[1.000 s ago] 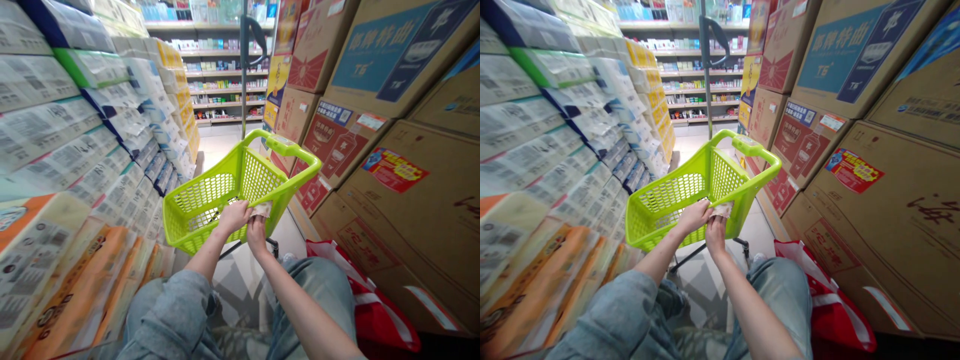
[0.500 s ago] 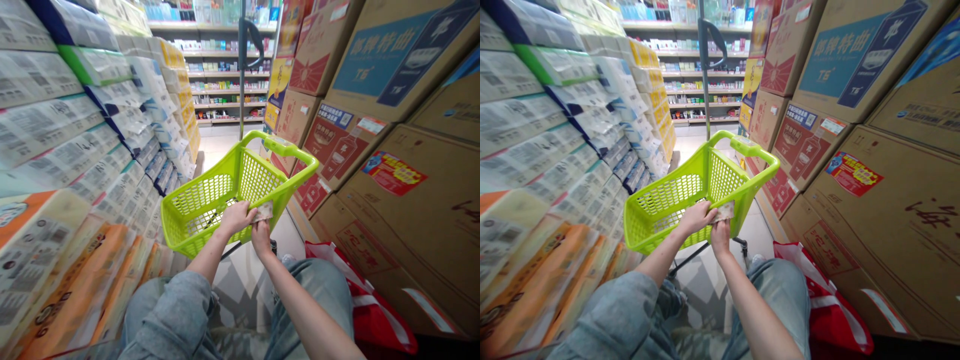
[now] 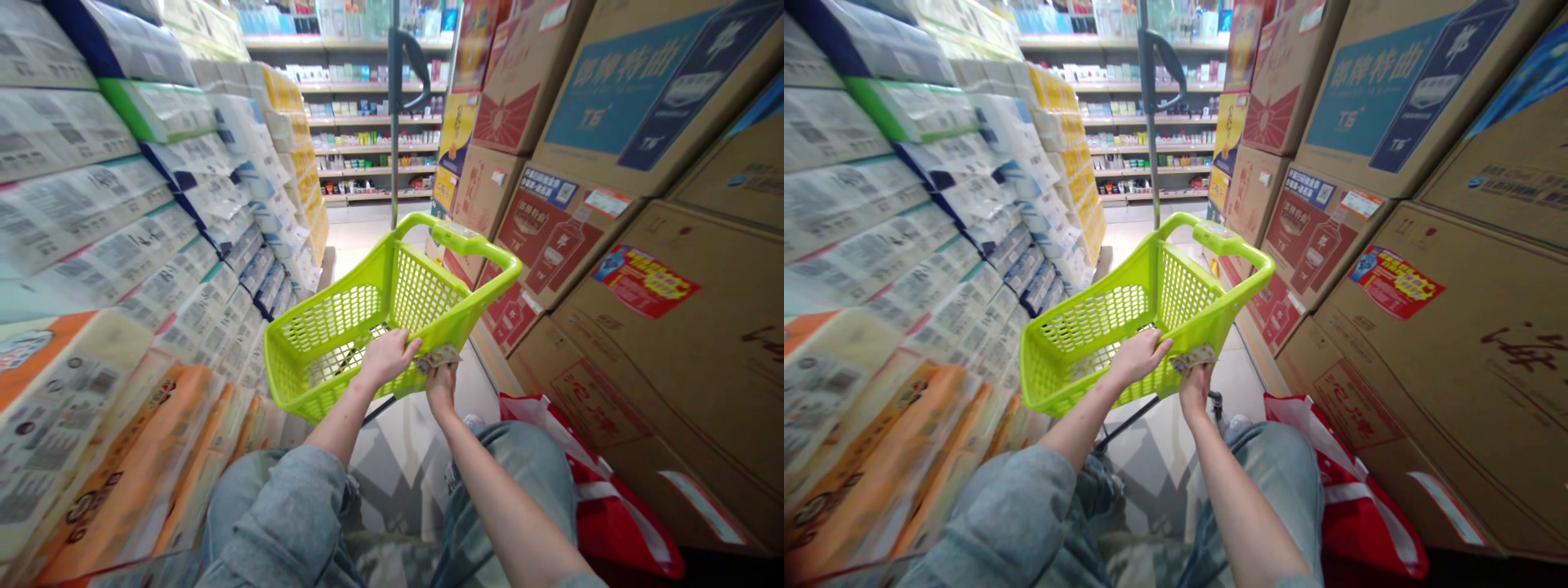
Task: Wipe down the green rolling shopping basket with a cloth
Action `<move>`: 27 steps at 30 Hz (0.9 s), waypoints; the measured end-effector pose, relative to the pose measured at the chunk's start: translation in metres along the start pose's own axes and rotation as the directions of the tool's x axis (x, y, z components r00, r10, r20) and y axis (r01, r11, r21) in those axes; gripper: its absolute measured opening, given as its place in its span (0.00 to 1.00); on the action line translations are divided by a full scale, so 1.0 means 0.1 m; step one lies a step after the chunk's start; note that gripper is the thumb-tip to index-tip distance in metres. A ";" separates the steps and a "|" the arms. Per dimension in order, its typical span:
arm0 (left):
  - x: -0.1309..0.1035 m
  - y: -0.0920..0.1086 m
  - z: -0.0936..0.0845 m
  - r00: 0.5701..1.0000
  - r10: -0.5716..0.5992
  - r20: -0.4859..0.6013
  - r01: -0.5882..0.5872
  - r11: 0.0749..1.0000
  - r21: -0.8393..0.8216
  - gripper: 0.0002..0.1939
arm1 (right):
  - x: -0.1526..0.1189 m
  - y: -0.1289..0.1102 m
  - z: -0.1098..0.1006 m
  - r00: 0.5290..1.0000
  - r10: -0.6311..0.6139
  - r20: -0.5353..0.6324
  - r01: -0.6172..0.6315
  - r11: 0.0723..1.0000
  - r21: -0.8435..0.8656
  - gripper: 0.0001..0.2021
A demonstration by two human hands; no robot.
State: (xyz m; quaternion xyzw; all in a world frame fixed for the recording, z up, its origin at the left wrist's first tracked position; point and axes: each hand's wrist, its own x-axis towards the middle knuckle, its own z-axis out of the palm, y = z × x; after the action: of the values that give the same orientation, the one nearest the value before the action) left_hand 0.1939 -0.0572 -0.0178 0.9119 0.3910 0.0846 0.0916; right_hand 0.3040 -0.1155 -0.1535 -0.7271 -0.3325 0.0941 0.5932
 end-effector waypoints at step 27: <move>0.03 0.00 0.02 0.994 -0.085 0.068 0.097 0.976 -0.194 0.31 | -0.40 -0.63 0.01 0.812 -0.471 0.345 0.583 0.694 -0.422 0.13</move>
State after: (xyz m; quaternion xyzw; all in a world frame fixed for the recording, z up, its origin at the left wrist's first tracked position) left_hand 0.1962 -0.0554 -0.0193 0.8817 0.4190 0.0916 0.1968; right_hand 0.2499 -0.1340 -0.1053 -0.7158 -0.6010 -0.0962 0.3423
